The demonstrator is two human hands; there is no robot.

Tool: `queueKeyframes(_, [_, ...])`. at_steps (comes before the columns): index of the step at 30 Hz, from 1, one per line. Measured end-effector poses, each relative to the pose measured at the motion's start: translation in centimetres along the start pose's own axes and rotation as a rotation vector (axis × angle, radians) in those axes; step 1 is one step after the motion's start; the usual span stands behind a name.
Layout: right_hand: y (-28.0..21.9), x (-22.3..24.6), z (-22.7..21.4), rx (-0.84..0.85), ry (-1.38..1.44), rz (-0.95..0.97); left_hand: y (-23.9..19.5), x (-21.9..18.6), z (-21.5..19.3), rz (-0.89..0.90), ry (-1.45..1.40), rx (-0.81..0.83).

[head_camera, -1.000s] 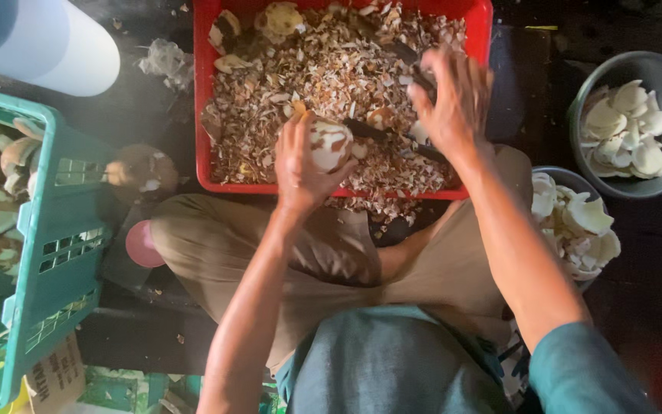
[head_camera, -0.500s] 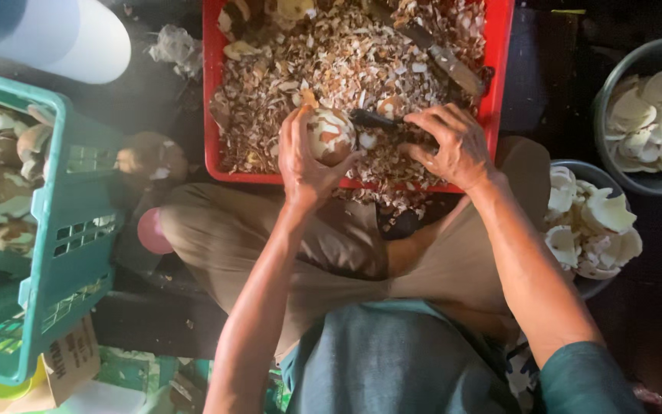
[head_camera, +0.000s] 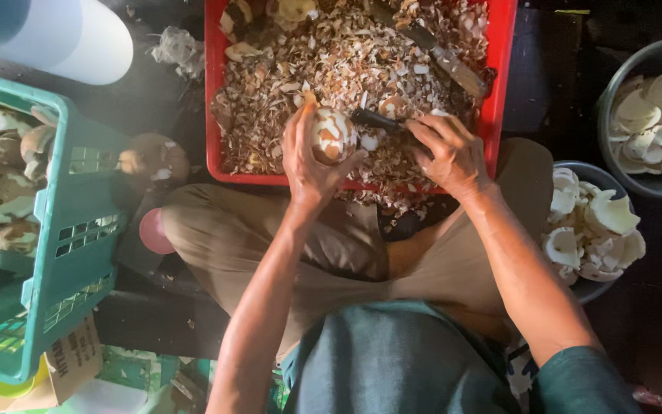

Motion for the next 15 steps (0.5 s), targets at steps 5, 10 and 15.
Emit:
queueKeyframes(5, [0.0, -2.7, 0.7, 0.032, 0.447, 0.235, 1.9, 0.6, -2.3, 0.169, -0.036, 0.198])
queueKeyframes(10, [0.3, -1.9, 2.9, 0.029, 1.118, 0.465, 0.7, -0.3, -1.5, -0.063, -0.158, 0.056])
queueKeyframes(15, [4.3, 2.7, 3.6, 0.014, 1.147, 0.179, 1.8, -0.4, -1.7, 0.025, -0.095, 0.206])
Point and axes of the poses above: each hand's wrist, its own y-axis towards the middle knuckle, its own z-axis out of the palm, x = y × z, the point moved 3 cm from there along y, towards the middle knuckle, and after that the axes turned 13 degrees about x, right-handed, at the moved point
